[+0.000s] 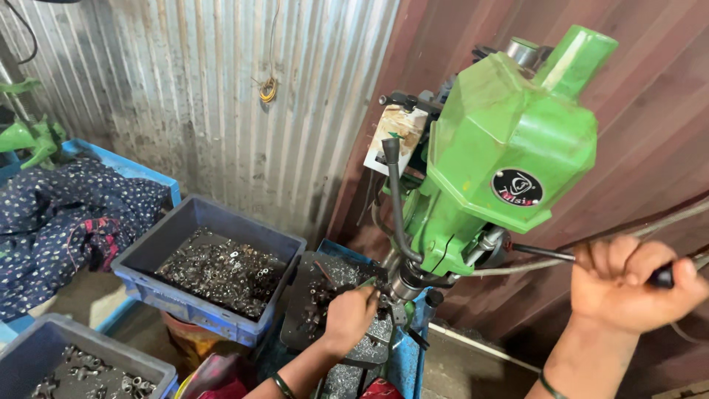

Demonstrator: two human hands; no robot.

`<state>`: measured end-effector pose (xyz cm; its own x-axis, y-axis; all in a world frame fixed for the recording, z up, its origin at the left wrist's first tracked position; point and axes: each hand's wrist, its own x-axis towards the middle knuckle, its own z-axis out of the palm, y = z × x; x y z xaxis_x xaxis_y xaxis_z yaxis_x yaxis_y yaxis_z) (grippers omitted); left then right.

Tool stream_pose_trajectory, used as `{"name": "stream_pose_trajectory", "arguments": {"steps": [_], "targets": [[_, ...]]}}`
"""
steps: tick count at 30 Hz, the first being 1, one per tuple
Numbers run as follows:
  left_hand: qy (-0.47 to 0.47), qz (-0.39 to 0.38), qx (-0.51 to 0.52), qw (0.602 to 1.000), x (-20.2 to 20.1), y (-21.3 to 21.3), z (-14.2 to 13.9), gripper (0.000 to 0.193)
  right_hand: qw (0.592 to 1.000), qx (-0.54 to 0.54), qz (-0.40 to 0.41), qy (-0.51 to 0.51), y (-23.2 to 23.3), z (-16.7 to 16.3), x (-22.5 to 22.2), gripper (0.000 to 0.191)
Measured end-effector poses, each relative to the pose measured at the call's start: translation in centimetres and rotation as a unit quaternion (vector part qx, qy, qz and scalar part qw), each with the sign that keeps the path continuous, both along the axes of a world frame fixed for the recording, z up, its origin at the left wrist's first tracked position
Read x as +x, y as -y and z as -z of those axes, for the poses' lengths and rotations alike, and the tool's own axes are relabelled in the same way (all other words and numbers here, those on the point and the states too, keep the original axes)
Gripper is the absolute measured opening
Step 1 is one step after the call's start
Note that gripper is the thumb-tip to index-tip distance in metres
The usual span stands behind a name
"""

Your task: The person places small metal workpieces on the drill press table and operates the drill press by pulling the feed lever with the right hand while the left hand positions and removes each part, setting drilled pieces into a tray of finished parts.

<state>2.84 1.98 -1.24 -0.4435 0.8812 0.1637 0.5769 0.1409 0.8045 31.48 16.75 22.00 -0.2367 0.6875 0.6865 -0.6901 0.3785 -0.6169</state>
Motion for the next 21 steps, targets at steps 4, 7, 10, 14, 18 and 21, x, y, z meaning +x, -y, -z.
{"name": "stream_pose_trajectory", "arguments": {"steps": [4, 7, 10, 14, 18, 21], "targets": [[0.032, -0.030, 0.098, 0.994, -0.7, 1.0, 0.7, 0.020, 0.999, 0.001, 0.000, 0.046, 0.3, -2.3, -0.7, 0.060], [0.045, -0.024, 0.125, 0.991, -0.7, 1.6, 1.3, 0.014, 0.999, 0.007, 0.015, 0.046, 1.0, -2.3, -1.4, 0.059], [0.027, -0.018, 0.126, 0.992, -0.5, 1.9, 1.8, 0.015, 0.969, -0.123, -0.159, -0.144, 1.2, -2.3, -1.7, 0.061], [-0.008, -0.028, 0.151, 0.988, -0.1, 2.2, 2.4, 0.017, 0.999, -0.020, -0.042, -0.010, 1.1, -2.1, -1.6, 0.060], [0.020, -0.008, 0.067, 0.998, -0.1, 1.7, 2.6, 0.017, 0.999, 0.012, 0.022, 0.036, 1.0, -2.0, -1.6, 0.059], [0.032, -0.008, 0.117, 0.993, 0.1, 1.3, 2.5, 0.017, 0.999, 0.009, 0.025, 0.032, 1.1, -2.0, -1.6, 0.060]]}}
